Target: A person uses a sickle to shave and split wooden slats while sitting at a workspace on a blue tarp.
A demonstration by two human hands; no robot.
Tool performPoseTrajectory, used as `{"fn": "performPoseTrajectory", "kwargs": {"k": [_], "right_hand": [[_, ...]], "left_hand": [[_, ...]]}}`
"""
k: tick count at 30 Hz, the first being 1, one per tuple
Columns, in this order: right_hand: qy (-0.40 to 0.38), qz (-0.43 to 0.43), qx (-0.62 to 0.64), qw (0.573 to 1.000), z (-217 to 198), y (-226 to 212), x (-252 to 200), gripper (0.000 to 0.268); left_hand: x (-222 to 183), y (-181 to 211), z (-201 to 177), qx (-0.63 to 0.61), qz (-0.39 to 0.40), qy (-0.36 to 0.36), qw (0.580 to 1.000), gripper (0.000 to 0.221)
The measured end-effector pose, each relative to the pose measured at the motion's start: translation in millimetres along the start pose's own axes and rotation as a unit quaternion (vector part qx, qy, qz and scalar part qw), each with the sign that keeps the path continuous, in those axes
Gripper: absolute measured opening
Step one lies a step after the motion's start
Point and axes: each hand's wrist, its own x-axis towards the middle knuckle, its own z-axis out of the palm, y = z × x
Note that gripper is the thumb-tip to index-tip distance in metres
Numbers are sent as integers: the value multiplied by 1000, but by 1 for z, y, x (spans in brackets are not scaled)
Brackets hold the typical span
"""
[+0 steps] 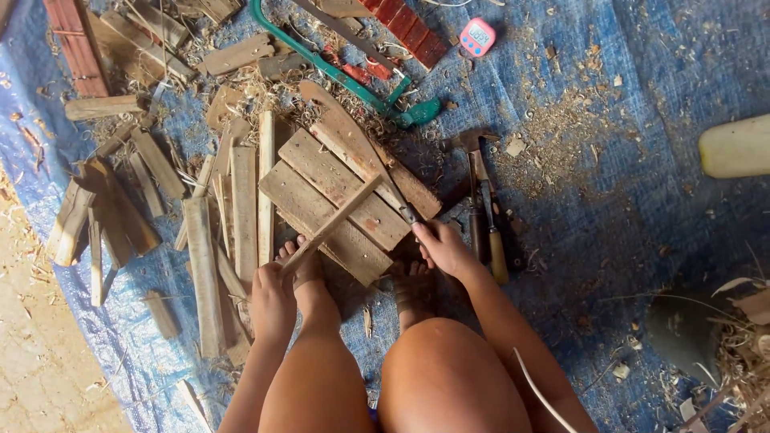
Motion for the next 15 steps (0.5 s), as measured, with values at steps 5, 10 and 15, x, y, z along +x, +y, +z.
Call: {"fn": "performPoseTrajectory", "kwargs": {"k": [5, 10, 15], "right_hand": [[32, 45, -64, 996, -12, -31, -17, 52], [26, 144, -128, 981, -21, -25, -12, 64], [1, 153, -141, 978, -25, -35, -12, 72]], "left_hand": [[17, -1, 14, 16, 40, 41, 998, 29], [33, -1, 15, 2, 46, 41, 998, 26], [54, -7, 9, 100, 93, 40, 990, 29]]}}
